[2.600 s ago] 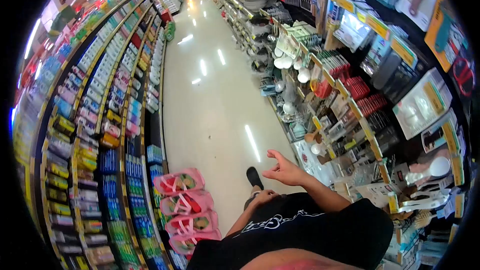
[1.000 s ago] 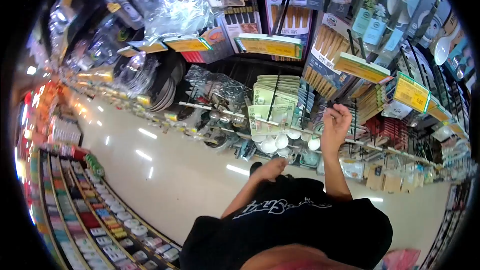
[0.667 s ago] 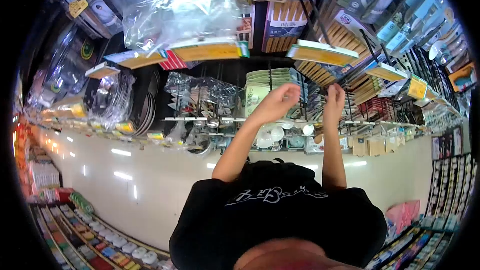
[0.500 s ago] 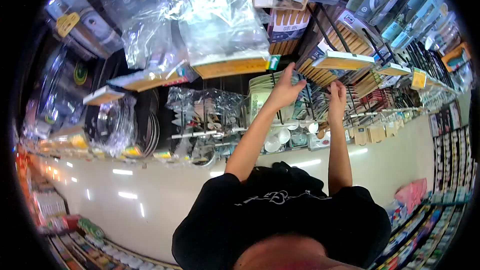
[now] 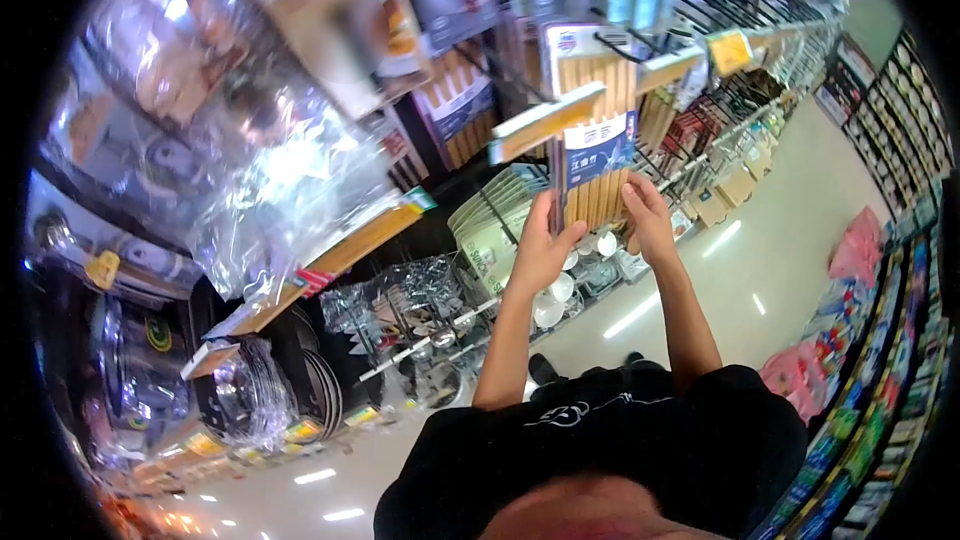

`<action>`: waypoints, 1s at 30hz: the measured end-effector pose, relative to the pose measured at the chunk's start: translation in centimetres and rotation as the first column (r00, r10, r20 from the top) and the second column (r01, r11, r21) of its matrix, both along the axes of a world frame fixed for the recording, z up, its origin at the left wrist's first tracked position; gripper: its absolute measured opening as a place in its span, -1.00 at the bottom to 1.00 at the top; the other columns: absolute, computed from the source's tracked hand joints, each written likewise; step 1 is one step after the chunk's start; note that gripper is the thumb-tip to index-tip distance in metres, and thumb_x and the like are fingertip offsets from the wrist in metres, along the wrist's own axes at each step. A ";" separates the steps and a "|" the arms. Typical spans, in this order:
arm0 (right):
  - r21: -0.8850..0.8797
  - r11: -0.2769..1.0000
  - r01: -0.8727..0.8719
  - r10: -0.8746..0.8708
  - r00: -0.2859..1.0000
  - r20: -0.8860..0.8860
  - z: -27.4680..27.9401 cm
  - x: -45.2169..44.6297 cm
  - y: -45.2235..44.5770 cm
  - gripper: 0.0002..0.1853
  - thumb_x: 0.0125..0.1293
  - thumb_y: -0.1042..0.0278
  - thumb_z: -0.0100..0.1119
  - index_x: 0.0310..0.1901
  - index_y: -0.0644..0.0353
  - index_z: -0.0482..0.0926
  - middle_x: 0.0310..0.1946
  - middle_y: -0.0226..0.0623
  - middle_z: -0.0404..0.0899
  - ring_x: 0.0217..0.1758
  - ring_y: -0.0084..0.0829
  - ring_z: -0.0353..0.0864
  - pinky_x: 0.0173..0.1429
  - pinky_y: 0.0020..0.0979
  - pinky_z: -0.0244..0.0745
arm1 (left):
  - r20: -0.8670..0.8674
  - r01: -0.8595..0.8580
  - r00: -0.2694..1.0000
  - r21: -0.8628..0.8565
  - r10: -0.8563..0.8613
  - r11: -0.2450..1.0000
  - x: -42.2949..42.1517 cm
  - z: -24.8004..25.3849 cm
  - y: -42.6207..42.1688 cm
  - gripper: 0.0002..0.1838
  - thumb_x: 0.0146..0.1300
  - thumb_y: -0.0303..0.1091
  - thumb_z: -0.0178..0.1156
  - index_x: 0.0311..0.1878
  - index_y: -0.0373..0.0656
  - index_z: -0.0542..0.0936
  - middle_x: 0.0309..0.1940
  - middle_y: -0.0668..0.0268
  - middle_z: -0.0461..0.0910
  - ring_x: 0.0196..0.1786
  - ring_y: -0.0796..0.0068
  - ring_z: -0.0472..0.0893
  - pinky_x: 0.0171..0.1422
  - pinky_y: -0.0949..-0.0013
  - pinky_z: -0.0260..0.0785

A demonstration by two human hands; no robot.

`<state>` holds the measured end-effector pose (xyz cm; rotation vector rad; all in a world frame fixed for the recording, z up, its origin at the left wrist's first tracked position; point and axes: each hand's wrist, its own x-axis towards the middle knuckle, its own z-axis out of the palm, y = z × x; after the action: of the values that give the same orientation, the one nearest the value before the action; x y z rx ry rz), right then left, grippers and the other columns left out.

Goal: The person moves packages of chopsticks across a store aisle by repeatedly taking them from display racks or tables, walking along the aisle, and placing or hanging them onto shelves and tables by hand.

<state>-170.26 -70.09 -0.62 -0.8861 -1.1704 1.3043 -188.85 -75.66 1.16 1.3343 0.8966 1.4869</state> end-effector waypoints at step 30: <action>-0.120 0.983 -0.138 0.135 0.990 -0.027 -3.3 51.6 -22.3 -0.38 0.10 0.56 0.41 0.19 0.21 0.33 -0.08 -0.36 0.57 0.02 -0.48 0.54 0.16 -0.35 0.39 | 0.487 0.842 0.540 -0.304 -0.686 0.446 45.5 -6.0 -5.3 0.10 0.00 -0.14 0.51 0.48 -0.31 0.03 0.36 0.13 0.32 0.40 0.24 0.35 0.46 0.20 0.17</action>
<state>-118.69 -92.41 -3.89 -0.8916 -1.1632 1.5052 -143.38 -80.92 -4.82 0.8624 0.3114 0.5909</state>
